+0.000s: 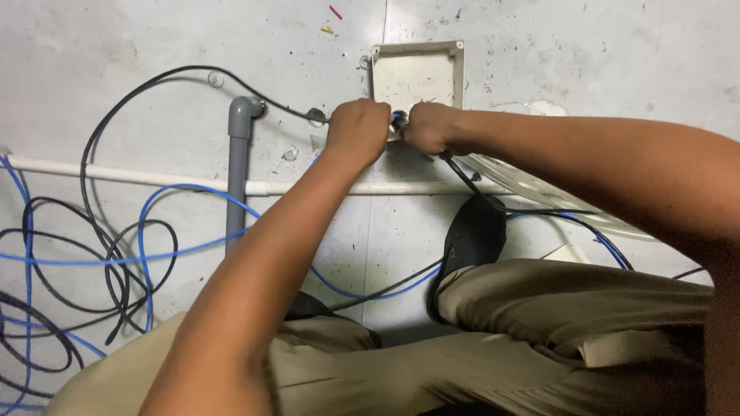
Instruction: Pulling electrical and network cables through a junction box for installation.
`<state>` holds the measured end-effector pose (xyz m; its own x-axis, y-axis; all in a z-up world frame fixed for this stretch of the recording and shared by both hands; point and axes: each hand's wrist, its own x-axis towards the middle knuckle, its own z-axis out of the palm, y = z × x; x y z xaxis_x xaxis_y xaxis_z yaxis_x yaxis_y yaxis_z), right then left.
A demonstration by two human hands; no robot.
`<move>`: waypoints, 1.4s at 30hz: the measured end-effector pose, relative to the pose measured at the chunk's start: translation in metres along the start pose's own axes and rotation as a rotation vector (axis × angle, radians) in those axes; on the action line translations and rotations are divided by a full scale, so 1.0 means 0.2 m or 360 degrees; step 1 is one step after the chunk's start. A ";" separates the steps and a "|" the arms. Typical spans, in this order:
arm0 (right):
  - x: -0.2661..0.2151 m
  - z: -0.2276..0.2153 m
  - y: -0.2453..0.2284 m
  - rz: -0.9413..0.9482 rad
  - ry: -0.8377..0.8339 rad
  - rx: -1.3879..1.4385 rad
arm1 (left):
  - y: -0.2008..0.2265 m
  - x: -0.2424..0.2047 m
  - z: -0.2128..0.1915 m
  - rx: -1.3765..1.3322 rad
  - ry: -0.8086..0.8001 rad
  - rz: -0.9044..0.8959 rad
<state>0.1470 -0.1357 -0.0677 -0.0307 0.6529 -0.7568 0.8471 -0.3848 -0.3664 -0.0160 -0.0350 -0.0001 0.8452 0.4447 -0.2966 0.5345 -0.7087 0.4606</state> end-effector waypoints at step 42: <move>-0.14 -0.14 -0.21 0.0381 -0.0141 0.0244 | 0.02 0.15 0.10 0.0224 -0.0189 0.0062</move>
<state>0.1262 -0.1194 -0.0168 0.1085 0.4747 -0.8734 0.7462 -0.6194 -0.2439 0.0122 -0.0349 -0.0231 0.8542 0.3535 -0.3814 0.4883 -0.7974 0.3546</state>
